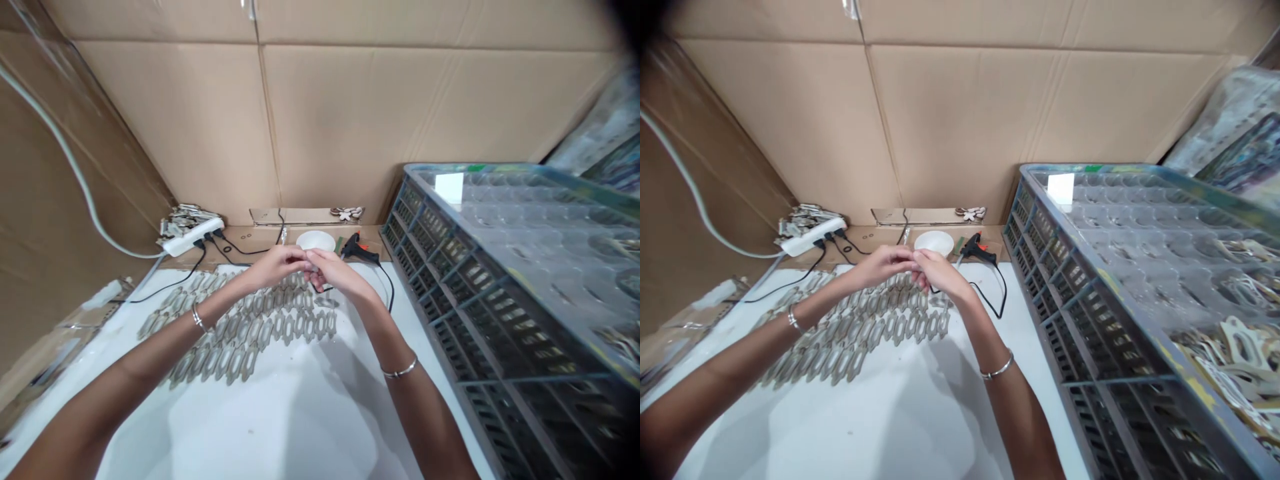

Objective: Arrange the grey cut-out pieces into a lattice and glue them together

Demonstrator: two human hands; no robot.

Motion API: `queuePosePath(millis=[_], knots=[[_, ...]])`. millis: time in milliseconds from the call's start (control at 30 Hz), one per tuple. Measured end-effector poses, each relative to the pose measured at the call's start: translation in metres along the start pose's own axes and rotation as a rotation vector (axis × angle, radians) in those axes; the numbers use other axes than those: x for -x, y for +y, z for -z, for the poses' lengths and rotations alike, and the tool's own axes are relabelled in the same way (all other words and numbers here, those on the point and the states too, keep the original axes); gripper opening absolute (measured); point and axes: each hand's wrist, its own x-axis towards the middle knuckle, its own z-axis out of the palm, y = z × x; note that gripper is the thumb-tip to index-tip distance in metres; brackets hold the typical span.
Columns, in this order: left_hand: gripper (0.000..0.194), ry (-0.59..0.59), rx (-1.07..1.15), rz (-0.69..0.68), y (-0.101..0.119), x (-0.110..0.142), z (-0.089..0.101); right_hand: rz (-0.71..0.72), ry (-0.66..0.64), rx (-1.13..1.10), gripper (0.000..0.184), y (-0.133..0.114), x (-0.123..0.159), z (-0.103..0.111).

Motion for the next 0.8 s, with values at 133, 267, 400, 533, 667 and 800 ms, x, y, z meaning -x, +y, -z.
queuePosePath(millis=[133,267,400,533,667,800], knots=[[0.026,0.090,-0.218,-0.025,0.002,0.022,0.005,-0.077,-0.059,-0.158,0.031,0.005,-0.002,-0.021],[0.023,0.149,-0.252,0.079,-0.001,0.031,0.008,-0.116,-0.094,-0.306,0.031,0.007,-0.001,-0.033],[0.021,0.226,-0.102,0.132,-0.004,0.024,0.008,-0.132,-0.060,-0.364,0.025,0.003,0.000,-0.031],[0.027,0.277,-0.004,0.053,-0.005,0.000,0.004,-0.124,0.002,-0.413,0.024,-0.004,0.001,-0.017],[0.032,0.332,0.029,-0.016,-0.016,-0.039,-0.005,-0.058,0.134,-0.466,0.018,-0.011,0.003,0.006],[0.036,0.342,0.065,-0.029,-0.040,-0.076,-0.011,0.010,0.282,-0.544,0.007,-0.019,0.010,0.035]])
